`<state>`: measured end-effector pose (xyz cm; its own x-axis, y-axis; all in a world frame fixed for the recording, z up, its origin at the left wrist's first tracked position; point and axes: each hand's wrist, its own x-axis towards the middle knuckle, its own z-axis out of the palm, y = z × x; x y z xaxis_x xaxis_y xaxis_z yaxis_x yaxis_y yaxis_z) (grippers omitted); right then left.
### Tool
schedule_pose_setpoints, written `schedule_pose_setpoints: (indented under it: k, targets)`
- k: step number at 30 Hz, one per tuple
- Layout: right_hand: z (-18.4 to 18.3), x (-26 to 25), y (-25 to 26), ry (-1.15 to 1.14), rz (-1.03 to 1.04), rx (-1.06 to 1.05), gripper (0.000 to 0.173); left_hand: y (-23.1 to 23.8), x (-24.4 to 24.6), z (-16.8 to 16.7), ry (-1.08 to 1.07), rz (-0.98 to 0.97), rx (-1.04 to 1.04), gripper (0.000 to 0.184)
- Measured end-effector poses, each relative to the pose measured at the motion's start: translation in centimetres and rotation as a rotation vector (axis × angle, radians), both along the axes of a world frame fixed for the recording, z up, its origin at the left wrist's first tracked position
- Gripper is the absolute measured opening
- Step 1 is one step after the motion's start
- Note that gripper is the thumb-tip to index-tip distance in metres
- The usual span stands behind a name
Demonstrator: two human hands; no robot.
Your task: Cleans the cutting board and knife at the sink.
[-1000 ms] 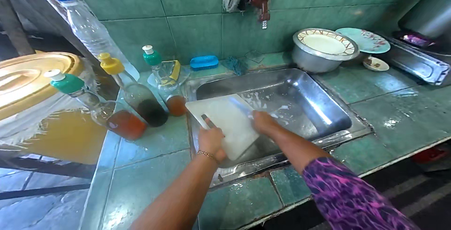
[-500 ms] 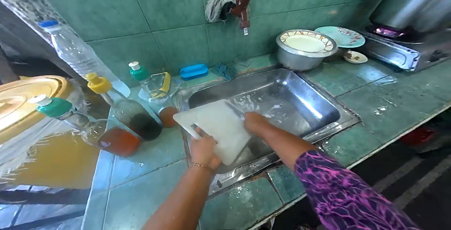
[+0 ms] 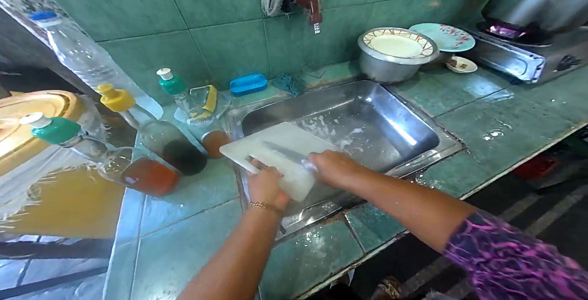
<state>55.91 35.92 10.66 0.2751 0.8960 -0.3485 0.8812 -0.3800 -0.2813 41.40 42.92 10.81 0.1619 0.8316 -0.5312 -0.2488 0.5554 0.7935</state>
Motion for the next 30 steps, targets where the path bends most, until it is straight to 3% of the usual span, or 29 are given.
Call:
schedule_pose_setpoints:
  k: [2,6,11,13,17,23,28,30]
  targets:
    - [-0.7,1.2,-0.3,-0.025,0.001,-0.005,0.028,0.0,0.1,0.1,-0.007,-0.007,-0.005,0.074]
    - [-4.2,6.2,1.0,-0.033,-0.206,-0.138,0.031,-1.0,0.2,-0.4,-0.02,-0.001,0.036,0.076]
    - [1.4,-0.6,-1.0,0.0,0.042,-0.002,0.026,-1.5,0.2,-0.1,-0.013,0.052,0.043,0.074]
    - [1.5,0.0,-1.0,-0.029,0.078,-0.019,0.029,-1.5,0.4,0.1,-0.019,0.064,0.037,0.071]
    - [-2.2,5.3,1.1,-0.056,-0.084,-0.125,0.034,-2.7,1.0,-0.3,-0.005,0.074,0.05,0.076]
    - [2.3,1.0,-1.5,-0.005,0.177,-0.017,0.031,-3.3,2.1,0.1,0.042,0.199,0.082,0.076]
    - [-2.7,8.8,0.4,-0.08,0.083,-0.13,0.035,-4.4,3.3,-0.3,0.043,0.233,0.115,0.075]
    - [-3.0,9.4,1.0,-0.066,0.08,-0.141,0.032,-4.7,3.6,-0.3,0.061,0.253,0.117,0.073]
